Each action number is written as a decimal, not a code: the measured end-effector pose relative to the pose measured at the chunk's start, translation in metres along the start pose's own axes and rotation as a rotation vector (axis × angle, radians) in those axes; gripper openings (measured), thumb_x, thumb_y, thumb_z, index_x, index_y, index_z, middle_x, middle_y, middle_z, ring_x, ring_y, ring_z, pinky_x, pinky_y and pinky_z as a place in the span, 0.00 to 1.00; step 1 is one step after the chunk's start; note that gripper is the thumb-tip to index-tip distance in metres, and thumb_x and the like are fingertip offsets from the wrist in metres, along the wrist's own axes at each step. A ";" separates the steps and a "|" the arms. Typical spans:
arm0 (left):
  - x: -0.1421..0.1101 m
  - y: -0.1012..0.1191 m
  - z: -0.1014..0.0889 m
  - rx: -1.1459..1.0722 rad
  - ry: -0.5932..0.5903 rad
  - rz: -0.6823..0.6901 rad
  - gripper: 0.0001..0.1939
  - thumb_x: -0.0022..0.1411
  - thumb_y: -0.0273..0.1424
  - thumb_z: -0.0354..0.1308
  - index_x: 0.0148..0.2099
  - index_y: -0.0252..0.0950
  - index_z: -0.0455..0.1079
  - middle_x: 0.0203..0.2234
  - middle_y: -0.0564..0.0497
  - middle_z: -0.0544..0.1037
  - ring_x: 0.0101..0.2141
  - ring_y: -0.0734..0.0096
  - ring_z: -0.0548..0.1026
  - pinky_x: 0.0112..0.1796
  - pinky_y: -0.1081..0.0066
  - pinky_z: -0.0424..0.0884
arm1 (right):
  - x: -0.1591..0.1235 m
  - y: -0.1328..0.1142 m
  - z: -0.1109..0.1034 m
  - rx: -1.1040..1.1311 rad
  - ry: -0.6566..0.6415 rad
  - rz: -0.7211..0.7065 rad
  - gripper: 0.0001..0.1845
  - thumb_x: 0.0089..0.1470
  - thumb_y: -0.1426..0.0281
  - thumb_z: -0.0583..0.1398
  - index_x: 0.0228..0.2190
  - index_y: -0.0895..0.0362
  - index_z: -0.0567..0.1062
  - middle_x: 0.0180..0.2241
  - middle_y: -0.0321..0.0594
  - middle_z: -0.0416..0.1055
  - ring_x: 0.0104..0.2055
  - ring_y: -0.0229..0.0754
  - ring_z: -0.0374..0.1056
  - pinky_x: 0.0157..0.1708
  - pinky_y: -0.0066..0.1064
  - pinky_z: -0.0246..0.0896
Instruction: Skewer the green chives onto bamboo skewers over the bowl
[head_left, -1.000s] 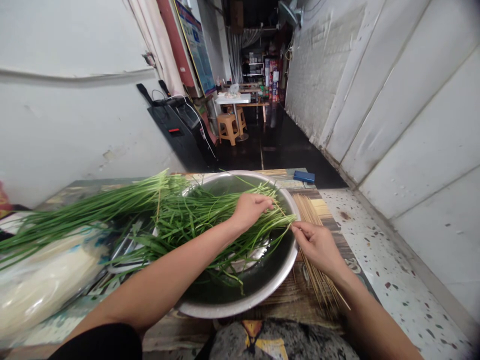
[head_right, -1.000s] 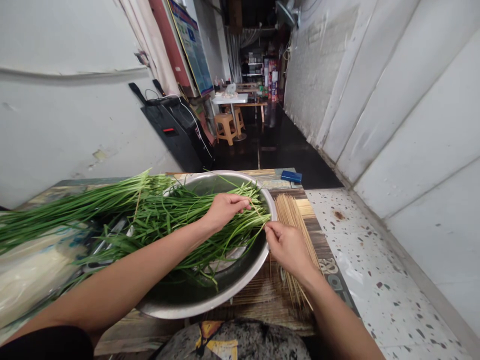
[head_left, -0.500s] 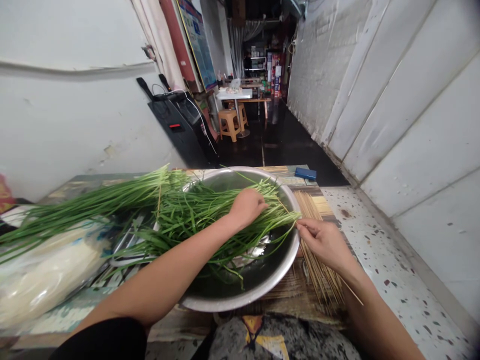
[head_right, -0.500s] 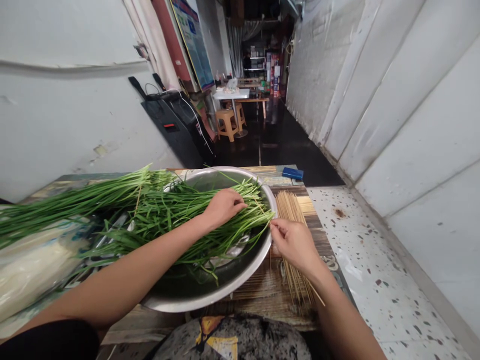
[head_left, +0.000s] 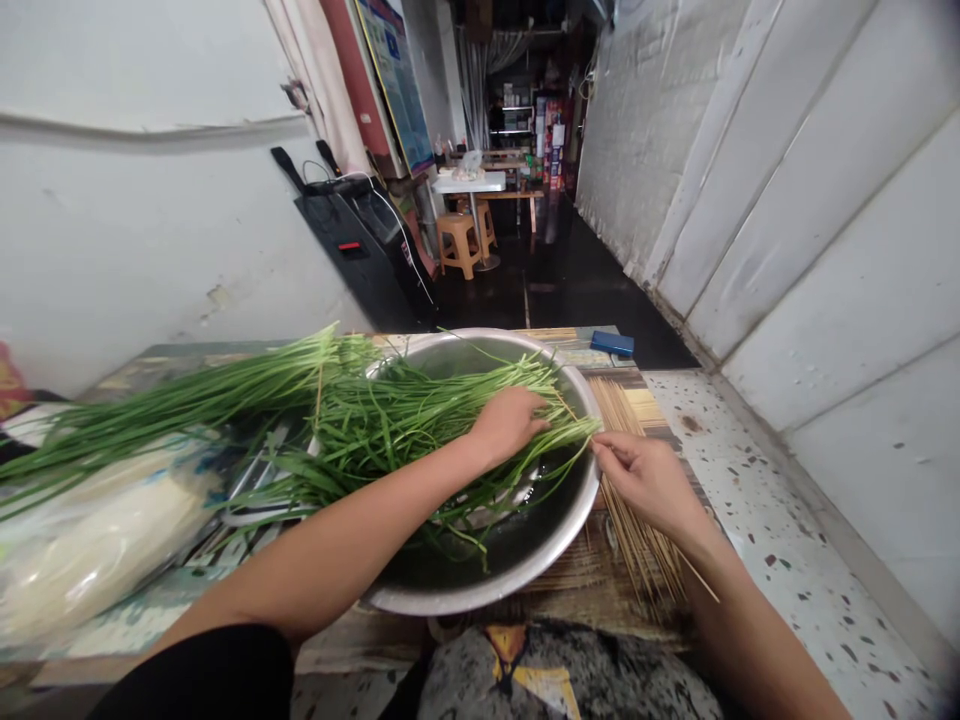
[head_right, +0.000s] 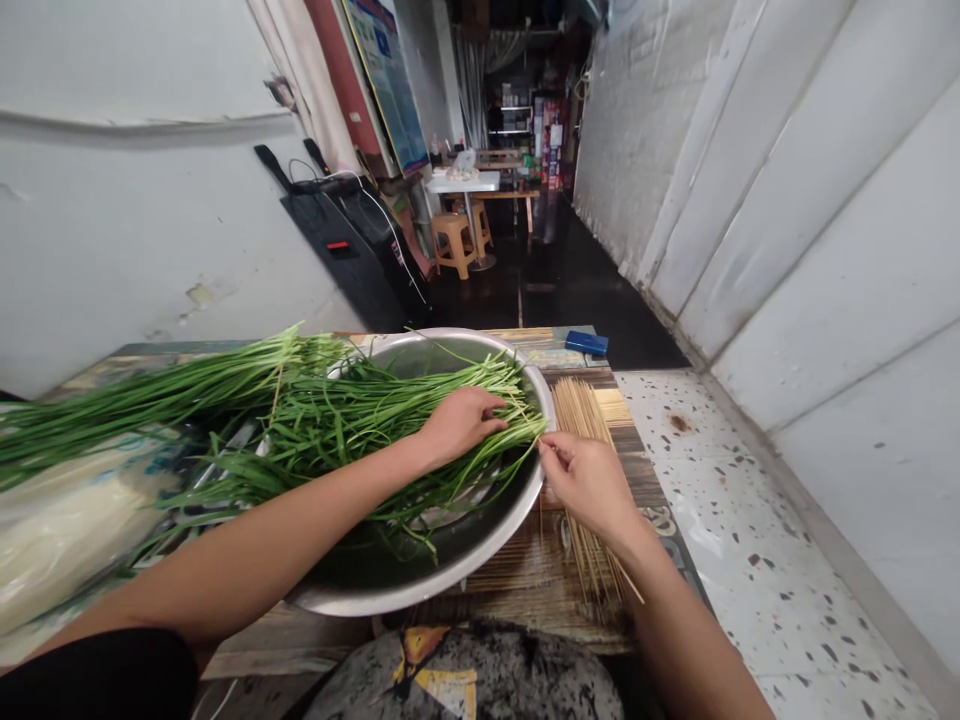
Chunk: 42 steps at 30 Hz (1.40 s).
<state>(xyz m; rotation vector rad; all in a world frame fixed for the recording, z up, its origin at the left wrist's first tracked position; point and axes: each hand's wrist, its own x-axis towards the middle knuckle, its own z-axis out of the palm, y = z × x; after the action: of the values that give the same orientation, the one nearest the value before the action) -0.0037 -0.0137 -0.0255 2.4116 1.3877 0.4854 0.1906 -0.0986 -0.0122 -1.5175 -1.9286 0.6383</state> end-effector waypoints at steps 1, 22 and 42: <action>0.000 0.000 0.000 -0.002 -0.001 0.015 0.09 0.52 0.32 0.58 0.34 0.36 0.76 0.27 0.47 0.76 0.30 0.64 0.71 0.35 0.69 0.64 | 0.000 0.000 0.000 0.002 0.000 0.001 0.15 0.55 0.66 0.52 0.29 0.57 0.76 0.22 0.35 0.74 0.25 0.37 0.68 0.27 0.26 0.59; 0.009 0.000 -0.020 -0.598 0.142 -0.264 0.09 0.51 0.28 0.55 0.28 0.33 0.76 0.33 0.49 0.80 0.36 0.67 0.75 0.43 0.70 0.66 | 0.001 -0.003 0.003 0.029 -0.004 -0.011 0.16 0.56 0.66 0.51 0.28 0.57 0.77 0.22 0.36 0.73 0.25 0.37 0.67 0.26 0.26 0.58; 0.010 -0.005 -0.015 -0.618 0.142 -0.245 0.08 0.51 0.28 0.56 0.27 0.33 0.76 0.35 0.48 0.80 0.38 0.65 0.75 0.44 0.70 0.66 | 0.000 -0.002 0.003 -0.001 -0.008 -0.003 0.16 0.57 0.66 0.51 0.29 0.57 0.76 0.22 0.35 0.72 0.23 0.36 0.65 0.25 0.26 0.56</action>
<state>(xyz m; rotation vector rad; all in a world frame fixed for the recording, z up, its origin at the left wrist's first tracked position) -0.0095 -0.0008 -0.0133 1.7195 1.3169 0.8809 0.1868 -0.0993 -0.0129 -1.5145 -1.9373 0.6423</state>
